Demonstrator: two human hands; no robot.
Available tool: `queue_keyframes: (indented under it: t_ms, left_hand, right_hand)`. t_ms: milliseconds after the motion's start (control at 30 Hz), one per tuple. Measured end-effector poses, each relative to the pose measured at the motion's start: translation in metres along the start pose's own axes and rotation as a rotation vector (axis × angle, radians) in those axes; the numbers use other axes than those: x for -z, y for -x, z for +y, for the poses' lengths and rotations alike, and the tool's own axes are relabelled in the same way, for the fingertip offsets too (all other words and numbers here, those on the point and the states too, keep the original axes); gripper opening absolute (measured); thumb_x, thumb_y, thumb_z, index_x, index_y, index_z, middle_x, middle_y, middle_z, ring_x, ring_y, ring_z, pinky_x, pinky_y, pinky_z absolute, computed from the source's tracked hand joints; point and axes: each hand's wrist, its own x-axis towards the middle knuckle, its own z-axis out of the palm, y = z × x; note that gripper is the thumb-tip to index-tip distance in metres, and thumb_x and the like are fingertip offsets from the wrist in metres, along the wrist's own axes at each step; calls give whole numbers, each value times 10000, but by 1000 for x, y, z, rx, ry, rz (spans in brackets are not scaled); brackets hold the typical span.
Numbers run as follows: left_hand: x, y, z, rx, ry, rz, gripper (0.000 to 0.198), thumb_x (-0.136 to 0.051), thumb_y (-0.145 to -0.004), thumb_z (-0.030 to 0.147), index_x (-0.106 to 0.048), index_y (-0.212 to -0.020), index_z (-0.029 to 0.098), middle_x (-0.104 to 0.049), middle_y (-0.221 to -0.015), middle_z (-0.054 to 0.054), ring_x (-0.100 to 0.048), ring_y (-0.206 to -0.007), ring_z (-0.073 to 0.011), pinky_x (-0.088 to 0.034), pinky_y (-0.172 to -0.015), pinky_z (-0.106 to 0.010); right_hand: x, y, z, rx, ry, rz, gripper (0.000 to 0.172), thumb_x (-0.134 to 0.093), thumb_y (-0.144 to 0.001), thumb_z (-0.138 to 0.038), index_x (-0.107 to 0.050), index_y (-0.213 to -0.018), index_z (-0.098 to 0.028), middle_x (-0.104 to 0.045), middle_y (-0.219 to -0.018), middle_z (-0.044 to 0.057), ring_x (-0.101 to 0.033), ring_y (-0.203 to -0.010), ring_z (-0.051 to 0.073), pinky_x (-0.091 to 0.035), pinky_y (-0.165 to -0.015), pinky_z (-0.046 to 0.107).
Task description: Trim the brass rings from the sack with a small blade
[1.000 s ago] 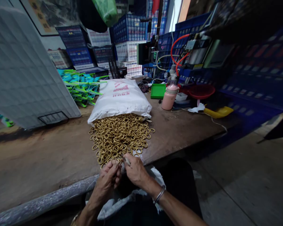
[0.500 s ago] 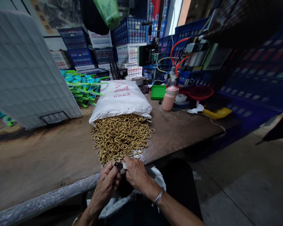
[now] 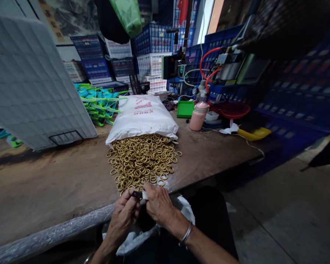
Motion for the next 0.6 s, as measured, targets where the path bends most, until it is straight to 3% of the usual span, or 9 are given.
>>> queue_keyframes:
  t_ms: [233, 467, 600]
  left_hand:
    - [4, 11, 2, -1, -41, -37, 350, -572, -690, 517, -464, -674, 184, -424, -462, 80, -325, -343, -32, -233, -334, -138]
    - [9, 13, 2, 129, 221, -96, 335, -628, -664, 486, -504, -704, 177, -496, -515, 55, -367, -366, -40, -265, -341, -147]
    - [12, 7, -2, 115, 253, -122, 348, -580, -714, 484, -555, -684, 138, -506, -519, 25, -375, -400, -45, -288, -357, -154]
  right_hand:
    - [0, -5, 10, -127, 191, -12, 283, -382, -662, -23, -492, -871, -180, -619, -746, 48, -541, -657, 154, -264, -570, 241]
    - [22, -14, 62, -324, 199, 200, 241, -384, -706, -51, -526, -854, -177, -596, -667, 29, -516, -598, 136, -245, -542, 233]
    - [25, -19, 89, -411, 147, 282, 171, -371, -785, -126, -528, -827, -181, -588, -665, 23, -524, -618, 135, -248, -542, 227]
